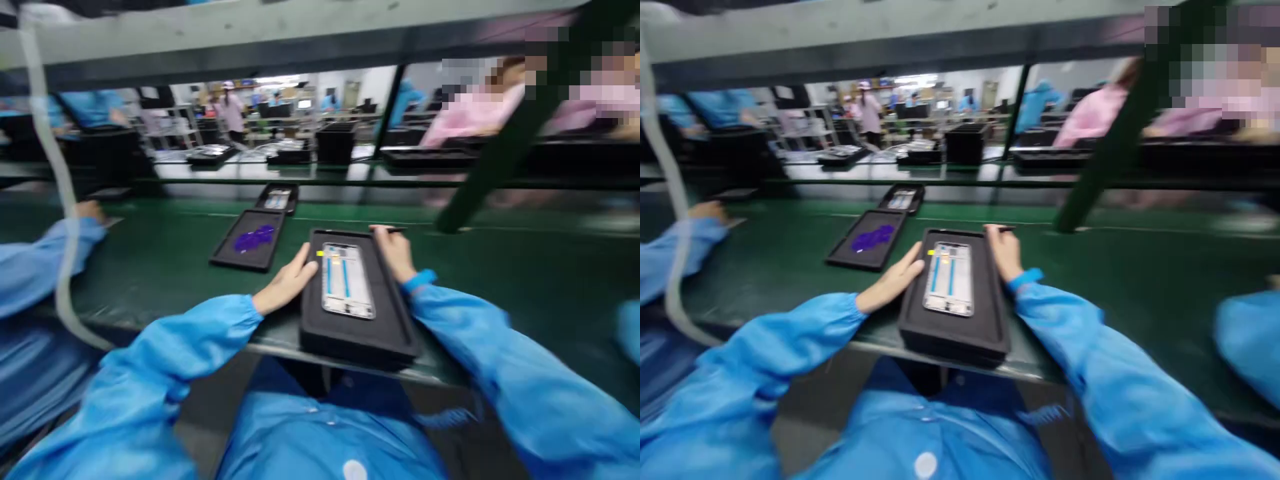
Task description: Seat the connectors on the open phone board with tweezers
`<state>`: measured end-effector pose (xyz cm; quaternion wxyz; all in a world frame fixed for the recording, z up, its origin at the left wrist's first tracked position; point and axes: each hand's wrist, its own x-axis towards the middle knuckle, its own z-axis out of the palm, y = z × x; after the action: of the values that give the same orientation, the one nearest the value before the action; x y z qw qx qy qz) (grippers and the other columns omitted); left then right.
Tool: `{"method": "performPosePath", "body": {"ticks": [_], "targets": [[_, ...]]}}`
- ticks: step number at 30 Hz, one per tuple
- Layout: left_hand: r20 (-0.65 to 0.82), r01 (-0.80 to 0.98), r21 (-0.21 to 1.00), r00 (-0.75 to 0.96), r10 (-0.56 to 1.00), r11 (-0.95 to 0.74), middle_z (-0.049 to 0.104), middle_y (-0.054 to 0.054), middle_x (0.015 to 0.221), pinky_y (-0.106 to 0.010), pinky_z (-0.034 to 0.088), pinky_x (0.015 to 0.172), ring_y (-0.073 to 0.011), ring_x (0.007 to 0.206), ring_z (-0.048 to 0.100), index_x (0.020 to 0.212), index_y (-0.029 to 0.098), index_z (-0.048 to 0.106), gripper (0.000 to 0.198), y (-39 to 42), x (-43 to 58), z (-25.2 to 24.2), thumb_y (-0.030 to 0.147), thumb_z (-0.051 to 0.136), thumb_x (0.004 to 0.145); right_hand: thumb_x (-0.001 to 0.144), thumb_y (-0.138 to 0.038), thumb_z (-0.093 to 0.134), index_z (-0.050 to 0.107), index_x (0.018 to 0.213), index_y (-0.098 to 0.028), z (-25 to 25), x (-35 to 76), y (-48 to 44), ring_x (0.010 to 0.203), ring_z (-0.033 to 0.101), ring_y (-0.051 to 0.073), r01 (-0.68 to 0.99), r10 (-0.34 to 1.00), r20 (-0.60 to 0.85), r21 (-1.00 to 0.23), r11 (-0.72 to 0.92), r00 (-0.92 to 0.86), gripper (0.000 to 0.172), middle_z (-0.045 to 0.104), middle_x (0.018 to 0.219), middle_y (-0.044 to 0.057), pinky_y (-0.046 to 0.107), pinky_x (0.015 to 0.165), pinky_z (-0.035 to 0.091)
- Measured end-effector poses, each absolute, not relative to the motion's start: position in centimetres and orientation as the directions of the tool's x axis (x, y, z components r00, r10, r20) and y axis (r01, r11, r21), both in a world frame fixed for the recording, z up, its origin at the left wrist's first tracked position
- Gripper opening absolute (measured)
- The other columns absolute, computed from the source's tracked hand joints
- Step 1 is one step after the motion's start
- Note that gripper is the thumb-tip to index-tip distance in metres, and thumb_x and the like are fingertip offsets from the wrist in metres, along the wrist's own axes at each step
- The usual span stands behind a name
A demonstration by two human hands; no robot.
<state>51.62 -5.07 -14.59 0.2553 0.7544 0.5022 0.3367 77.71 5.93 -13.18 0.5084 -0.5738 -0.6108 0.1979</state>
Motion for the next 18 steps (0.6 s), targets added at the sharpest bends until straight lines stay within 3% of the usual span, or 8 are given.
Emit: {"method": "performPosePath", "body": {"ticks": [3,6,9,12,18], "targets": [[0.305,0.7,0.547,0.343,0.888,-0.459,0.045,-0.006,0.157,-0.028,0.033,0.122,-0.0153,0.145,0.042,0.153,0.019,0.041,0.056,-6.0,48.6,-13.4,0.047,0.038,0.104,0.105,-0.036,0.052,0.069,0.111,-0.021,-13.7,78.4,7.3,0.114,0.062,0.02,0.519,0.891,0.419,-0.808,0.277,0.176,0.023,0.065,0.123,0.009,0.042,0.103,0.05],[0.329,0.835,0.349,0.317,0.89,-0.426,0.056,-0.011,0.142,-0.04,0.033,0.12,-0.0243,0.137,0.046,0.135,0.017,0.059,0.039,-6.9,44.3,-12.9,0.033,0.05,0.101,0.103,-0.035,0.056,0.07,0.109,-0.02,-14.5,79.1,9.2,0.107,0.065,0.021,0.53,0.885,0.435,-0.796,0.293,0.164,0.021,0.07,0.109,0.008,0.044,0.102,0.05],[0.332,0.923,0.198,0.253,0.909,-0.329,0.056,-0.018,0.133,-0.049,0.037,0.11,-0.0317,0.127,0.049,0.128,0.011,0.059,0.033,-6.9,40.6,-12.9,0.025,0.052,0.099,0.102,-0.029,0.054,0.076,0.1,-0.022,-15.1,79.4,10.1,0.108,0.067,0.027,0.549,0.878,0.451,-0.78,0.301,0.16,0.023,0.073,0.104,0.014,0.047,0.1,0.047],[0.296,0.947,0.098,0.267,0.917,-0.307,0.058,-0.017,0.124,-0.044,0.04,0.102,-0.0296,0.116,0.052,0.122,0.012,0.06,0.026,-5.9,38.8,-13.2,0.022,0.052,0.099,0.102,-0.034,0.052,0.078,0.103,-0.024,-15.4,79.5,10.2,0.11,0.067,0.028,0.559,0.87,0.473,-0.763,0.325,0.14,0.027,0.073,0.111,0.016,0.045,0.096,0.048],[0.253,0.929,-0.006,0.361,0.898,-0.371,0.06,-0.013,0.119,-0.037,0.041,0.094,-0.0257,0.111,0.054,0.116,0.016,0.061,0.02,-5.7,39.0,-13.7,0.02,0.051,0.1,0.099,-0.049,0.056,0.078,0.105,-0.027,-15.3,79.5,10.0,0.102,0.069,0.028,0.572,0.863,0.49,-0.745,0.343,0.121,0.031,0.074,0.108,0.016,0.045,0.088,0.05]]}}
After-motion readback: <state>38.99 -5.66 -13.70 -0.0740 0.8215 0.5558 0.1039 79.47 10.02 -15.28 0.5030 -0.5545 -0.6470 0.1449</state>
